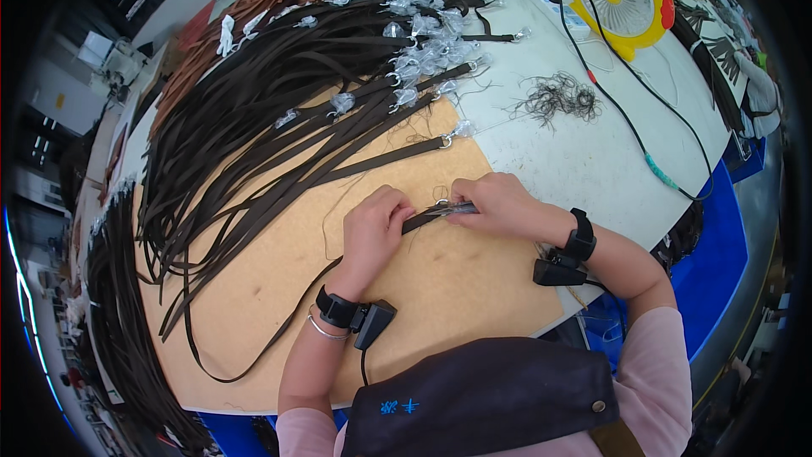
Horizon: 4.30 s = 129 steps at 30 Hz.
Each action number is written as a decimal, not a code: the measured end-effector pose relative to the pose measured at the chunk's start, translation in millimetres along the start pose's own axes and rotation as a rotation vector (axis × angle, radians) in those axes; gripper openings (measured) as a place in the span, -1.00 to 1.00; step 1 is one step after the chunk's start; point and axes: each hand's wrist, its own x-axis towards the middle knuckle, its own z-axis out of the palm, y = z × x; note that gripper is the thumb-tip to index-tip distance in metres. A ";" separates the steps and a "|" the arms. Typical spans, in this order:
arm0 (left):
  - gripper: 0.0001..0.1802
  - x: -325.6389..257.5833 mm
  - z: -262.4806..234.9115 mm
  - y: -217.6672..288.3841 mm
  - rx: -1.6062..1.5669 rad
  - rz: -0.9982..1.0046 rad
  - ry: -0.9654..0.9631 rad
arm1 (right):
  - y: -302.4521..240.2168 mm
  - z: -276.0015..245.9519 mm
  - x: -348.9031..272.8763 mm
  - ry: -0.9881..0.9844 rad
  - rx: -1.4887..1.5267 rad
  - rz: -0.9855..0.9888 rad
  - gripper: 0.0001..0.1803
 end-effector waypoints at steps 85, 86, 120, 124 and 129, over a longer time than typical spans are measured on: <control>-0.94 -20.7 26.7 29.0 -0.317 -0.221 0.207 | 1.2 -19.6 -2.3 0.028 -0.187 -0.375 -0.76; -0.94 -19.5 26.8 29.0 -0.316 -0.221 0.208 | 2.2 -18.9 -1.4 0.030 -0.189 -0.405 -0.79; -0.89 -18.3 2.0 26.2 0.232 0.230 -0.003 | -6.4 -15.0 0.3 0.021 -0.133 -0.404 -0.79; -0.88 -18.1 7.6 23.8 0.226 0.248 0.022 | -9.2 -16.1 0.1 -0.002 -0.187 -0.410 -0.80; -0.84 -16.3 11.2 24.2 0.141 0.257 0.068 | -10.7 -14.9 1.1 0.007 -0.195 -0.423 -0.80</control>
